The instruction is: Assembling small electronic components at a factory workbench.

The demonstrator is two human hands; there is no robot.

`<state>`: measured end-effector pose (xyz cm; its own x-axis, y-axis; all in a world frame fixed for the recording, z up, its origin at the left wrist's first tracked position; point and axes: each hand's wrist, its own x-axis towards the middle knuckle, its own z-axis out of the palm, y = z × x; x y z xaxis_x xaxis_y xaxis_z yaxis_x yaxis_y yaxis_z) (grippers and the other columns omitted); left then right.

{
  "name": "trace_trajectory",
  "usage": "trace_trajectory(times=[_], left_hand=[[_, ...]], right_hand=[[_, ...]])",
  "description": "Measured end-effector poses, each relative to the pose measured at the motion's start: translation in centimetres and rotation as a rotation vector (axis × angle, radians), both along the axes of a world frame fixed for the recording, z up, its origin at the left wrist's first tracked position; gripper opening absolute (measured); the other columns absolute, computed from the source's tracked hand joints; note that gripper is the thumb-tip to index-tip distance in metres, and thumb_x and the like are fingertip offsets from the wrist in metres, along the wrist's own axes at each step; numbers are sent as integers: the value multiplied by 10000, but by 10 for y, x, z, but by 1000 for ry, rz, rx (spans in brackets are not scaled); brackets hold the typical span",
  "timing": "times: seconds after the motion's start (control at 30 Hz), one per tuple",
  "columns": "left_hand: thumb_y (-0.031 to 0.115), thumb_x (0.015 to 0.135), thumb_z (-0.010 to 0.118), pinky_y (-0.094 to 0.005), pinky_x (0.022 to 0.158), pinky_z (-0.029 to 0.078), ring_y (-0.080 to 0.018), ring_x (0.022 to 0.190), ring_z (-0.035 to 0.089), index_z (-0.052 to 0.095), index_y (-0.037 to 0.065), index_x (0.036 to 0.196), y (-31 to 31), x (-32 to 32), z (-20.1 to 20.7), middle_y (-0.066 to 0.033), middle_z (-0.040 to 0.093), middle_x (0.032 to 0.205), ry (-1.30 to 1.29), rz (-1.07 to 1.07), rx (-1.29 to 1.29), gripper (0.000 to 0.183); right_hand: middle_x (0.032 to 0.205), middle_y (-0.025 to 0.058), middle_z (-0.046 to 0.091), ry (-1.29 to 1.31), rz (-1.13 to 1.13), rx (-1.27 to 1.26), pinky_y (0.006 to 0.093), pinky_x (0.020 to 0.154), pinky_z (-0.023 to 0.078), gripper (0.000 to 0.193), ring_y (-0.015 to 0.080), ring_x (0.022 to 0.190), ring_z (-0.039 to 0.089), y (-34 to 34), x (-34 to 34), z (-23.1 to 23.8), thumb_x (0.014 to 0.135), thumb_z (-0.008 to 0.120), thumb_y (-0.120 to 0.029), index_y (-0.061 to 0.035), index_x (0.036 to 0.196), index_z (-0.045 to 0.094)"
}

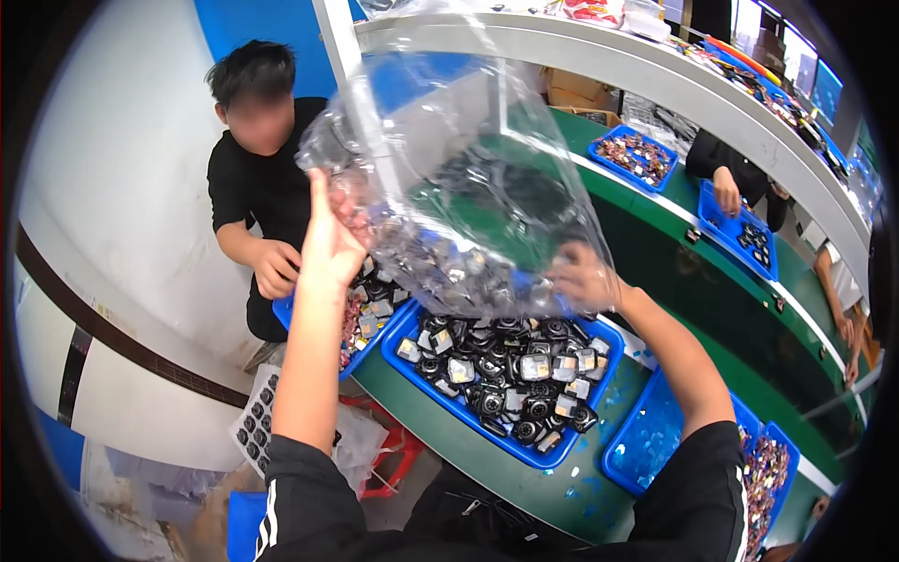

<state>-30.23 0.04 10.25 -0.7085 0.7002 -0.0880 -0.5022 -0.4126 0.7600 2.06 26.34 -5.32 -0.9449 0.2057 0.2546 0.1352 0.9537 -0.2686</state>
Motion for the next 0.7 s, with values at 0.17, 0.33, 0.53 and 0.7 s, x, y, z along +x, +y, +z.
trace_trajectory(times=[0.17,0.33,0.53,0.7], left_hand=[[660,823,613,-246,499,329,-82,538,395,412,220,700,-79,-29,-4,83,386,596,-44,19,160,499],[637,872,560,-311,632,409,-138,631,457,537,168,810,-173,6,-14,39,471,661,-150,370,294,473],[569,896,581,-332,712,446,-132,711,517,600,157,927,-333,41,-41,39,585,785,-155,915,123,414],[379,942,625,-324,767,452,-131,816,540,548,131,939,-528,31,-153,-10,559,854,271,1454,72,259]], right_hand=[[1310,181,440,27,-23,-44,433,963,430,325,390,1160,479,-15,-9,11,883,622,-376,-89,1025,570],[1203,152,488,42,-141,-61,427,918,459,344,358,1104,520,-19,13,9,801,673,-418,-111,934,595],[1075,177,472,123,-193,-175,412,868,456,304,355,991,525,-26,2,8,734,741,-267,-72,917,596],[1007,151,499,264,-106,-130,336,815,457,210,298,923,536,-13,0,-6,753,680,-41,9,909,549]])
